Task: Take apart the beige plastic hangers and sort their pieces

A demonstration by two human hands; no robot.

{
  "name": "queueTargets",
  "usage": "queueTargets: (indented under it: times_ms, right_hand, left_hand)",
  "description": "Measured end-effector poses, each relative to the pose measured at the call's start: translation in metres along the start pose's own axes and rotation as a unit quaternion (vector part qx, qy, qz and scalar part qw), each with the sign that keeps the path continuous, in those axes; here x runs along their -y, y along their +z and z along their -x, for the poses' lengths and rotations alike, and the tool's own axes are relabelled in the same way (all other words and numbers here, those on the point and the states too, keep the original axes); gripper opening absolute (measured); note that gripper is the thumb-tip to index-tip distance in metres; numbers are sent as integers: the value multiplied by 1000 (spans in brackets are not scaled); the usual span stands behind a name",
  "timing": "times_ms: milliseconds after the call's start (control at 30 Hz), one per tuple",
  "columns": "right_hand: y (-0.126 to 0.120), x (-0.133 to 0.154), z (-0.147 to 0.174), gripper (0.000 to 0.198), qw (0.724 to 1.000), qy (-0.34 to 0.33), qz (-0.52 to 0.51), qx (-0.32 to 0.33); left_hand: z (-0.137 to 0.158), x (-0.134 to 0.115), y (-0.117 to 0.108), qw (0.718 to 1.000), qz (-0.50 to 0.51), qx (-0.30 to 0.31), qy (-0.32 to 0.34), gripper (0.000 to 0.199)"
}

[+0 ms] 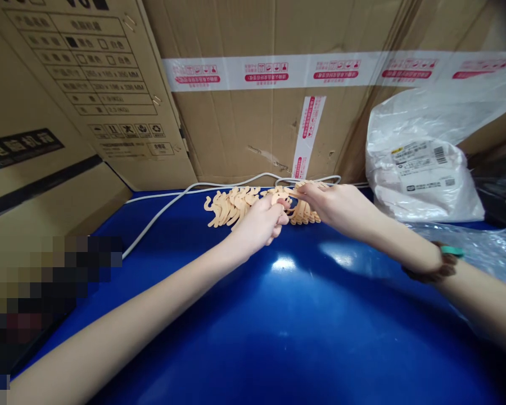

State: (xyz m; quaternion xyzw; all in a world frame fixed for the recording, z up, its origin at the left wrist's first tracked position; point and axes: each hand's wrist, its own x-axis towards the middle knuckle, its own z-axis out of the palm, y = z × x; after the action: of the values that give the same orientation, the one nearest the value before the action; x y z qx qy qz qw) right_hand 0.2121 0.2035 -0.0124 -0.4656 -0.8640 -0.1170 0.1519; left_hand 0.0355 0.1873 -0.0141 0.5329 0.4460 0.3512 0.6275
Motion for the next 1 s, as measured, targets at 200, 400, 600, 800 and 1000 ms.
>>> queueTargets:
  times_ms: [200, 400, 600, 800, 1000]
  right_hand:
    - [-1, -22, -10, 23, 889, 196, -413, 28]
    - [-5, -77, -13, 38, 917, 244, -300, -95]
    - [-4, -88, -7, 28, 978, 139, -108, -111]
    - [16, -85, 18, 20, 999, 5, -25, -44]
    - [30, -84, 34, 23, 999, -31, -32, -17]
  left_hand:
    - [4, 12, -15, 947, -224, -104, 203, 9]
    - [-6, 8, -77, 939, -238, -221, 115, 26]
    - [-33, 23, -121, 909, -268, -311, 77, 13]
    - [-40, 41, -127, 867, -371, -327, 49, 17]
    - [-19, 37, -119, 830, -447, -326, 69, 33]
